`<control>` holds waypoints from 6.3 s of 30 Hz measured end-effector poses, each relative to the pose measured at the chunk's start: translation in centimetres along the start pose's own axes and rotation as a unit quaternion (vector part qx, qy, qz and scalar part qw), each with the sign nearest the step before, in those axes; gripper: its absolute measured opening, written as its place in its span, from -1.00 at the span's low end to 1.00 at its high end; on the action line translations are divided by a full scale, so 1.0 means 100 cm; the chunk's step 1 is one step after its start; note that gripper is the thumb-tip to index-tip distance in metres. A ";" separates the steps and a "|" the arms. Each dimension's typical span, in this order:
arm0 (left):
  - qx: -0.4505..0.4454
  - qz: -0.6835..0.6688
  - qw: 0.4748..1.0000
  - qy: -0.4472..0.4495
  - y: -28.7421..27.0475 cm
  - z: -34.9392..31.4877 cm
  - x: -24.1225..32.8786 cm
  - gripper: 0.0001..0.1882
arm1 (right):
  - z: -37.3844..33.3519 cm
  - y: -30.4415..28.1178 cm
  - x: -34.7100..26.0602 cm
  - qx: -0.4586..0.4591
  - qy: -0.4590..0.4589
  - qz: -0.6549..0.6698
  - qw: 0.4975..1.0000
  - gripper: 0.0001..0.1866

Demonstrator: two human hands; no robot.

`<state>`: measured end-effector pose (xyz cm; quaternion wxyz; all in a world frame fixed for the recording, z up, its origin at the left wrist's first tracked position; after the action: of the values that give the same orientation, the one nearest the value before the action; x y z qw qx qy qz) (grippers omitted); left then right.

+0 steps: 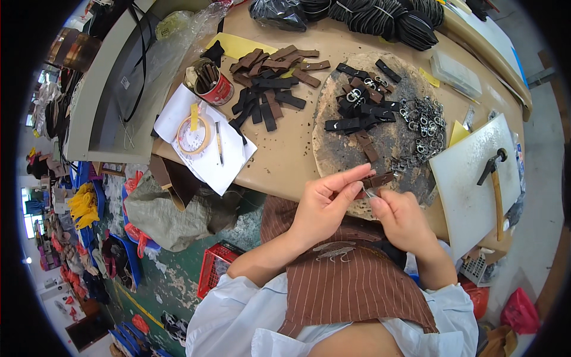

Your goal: The person assembles small leather belt segments by hand, attaching metal hardware such as buckles and rings. They repeatedly pick up a leather strip, thread a metal piece through it, and fold the leather to secure the hardware. The finished components are placed on a pile on the workbench.

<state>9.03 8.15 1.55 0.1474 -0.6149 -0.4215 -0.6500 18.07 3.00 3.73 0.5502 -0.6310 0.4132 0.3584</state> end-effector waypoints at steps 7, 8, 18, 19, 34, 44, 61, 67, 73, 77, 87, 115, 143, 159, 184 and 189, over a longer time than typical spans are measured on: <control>-0.020 -0.056 0.997 -0.046 0.001 -0.001 -0.007 -0.67 | -0.023 0.037 0.036 -0.179 0.249 0.476 0.824 -0.69; 0.001 -0.054 0.997 -0.047 -0.004 0.000 -0.005 -0.67 | -0.013 0.012 0.024 -0.113 0.144 0.347 0.920 -0.73; 0.011 0.012 0.999 -0.035 0.003 -0.005 0.000 -0.69 | 0.007 -0.011 0.019 0.039 0.093 0.337 0.936 -0.87; 0.008 0.028 0.999 -0.036 0.002 -0.005 0.001 -0.69 | 0.006 -0.008 0.020 0.025 0.100 0.343 0.934 -0.86; -0.049 0.147 0.982 -0.104 0.002 0.000 -0.014 -0.73 | 0.002 -0.018 0.016 0.099 0.033 0.090 0.990 -0.76; 0.053 0.129 0.989 -0.046 -0.028 0.079 0.008 -0.66 | 0.005 -0.073 0.034 0.236 -0.003 -0.142 0.961 -0.66; -0.084 -0.059 0.979 -0.177 0.015 0.009 -0.038 -0.76 | 0.002 -0.040 -0.016 0.080 -0.156 0.100 0.979 -0.76; -0.161 -0.049 0.958 -0.232 0.022 -0.012 -0.033 -0.80 | -0.006 -0.032 -0.038 0.027 -0.225 0.043 0.973 -0.72; -0.107 0.032 0.972 -0.208 0.015 -0.017 -0.027 -0.83 | -0.015 -0.019 -0.050 0.025 -0.279 -0.060 0.958 -0.79; -0.050 0.077 0.987 -0.129 0.007 -0.008 -0.016 -0.80 | -0.019 -0.022 -0.046 0.145 -0.305 -0.099 0.936 -0.86; 0.034 -0.154 0.983 -0.098 -0.004 0.003 -0.019 -0.69 | -0.017 -0.028 -0.014 0.217 -0.159 0.091 0.959 -0.69; 0.198 0.460 0.865 0.041 -0.129 0.049 0.039 -0.68 | -0.004 -0.020 0.056 0.123 0.111 0.208 0.964 -0.94; 0.095 0.027 0.995 -0.014 -0.073 0.027 -0.017 -0.78 | 0.032 -0.005 -0.004 0.160 -0.035 -0.201 0.966 -0.83; 0.020 0.037 0.999 -0.013 -0.023 0.007 0.011 -0.72 | 0.013 -0.014 -0.027 0.076 -0.076 0.219 0.970 -0.81; 0.023 0.099 0.995 -0.010 -0.006 -0.001 0.001 -0.72 | 0.010 -0.027 -0.009 0.127 -0.153 0.145 0.969 -0.81; 0.016 0.098 0.995 -0.024 -0.005 -0.004 -0.002 -0.75 | 0.009 -0.026 0.002 0.124 -0.122 0.175 0.969 -0.82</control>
<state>8.41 8.13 1.24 0.2096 -0.6665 -0.3732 -0.6104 20.51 4.00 4.45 0.5988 -0.4276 0.4883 0.4692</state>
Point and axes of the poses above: each hand's wrist, its own z-axis towards the middle knuckle, its own y-axis out of the palm, x = y × z, the point moved 10 cm from there along z, towards the middle knuckle, and after that the axes turned 3 degrees about z, right-handed, at the moved point
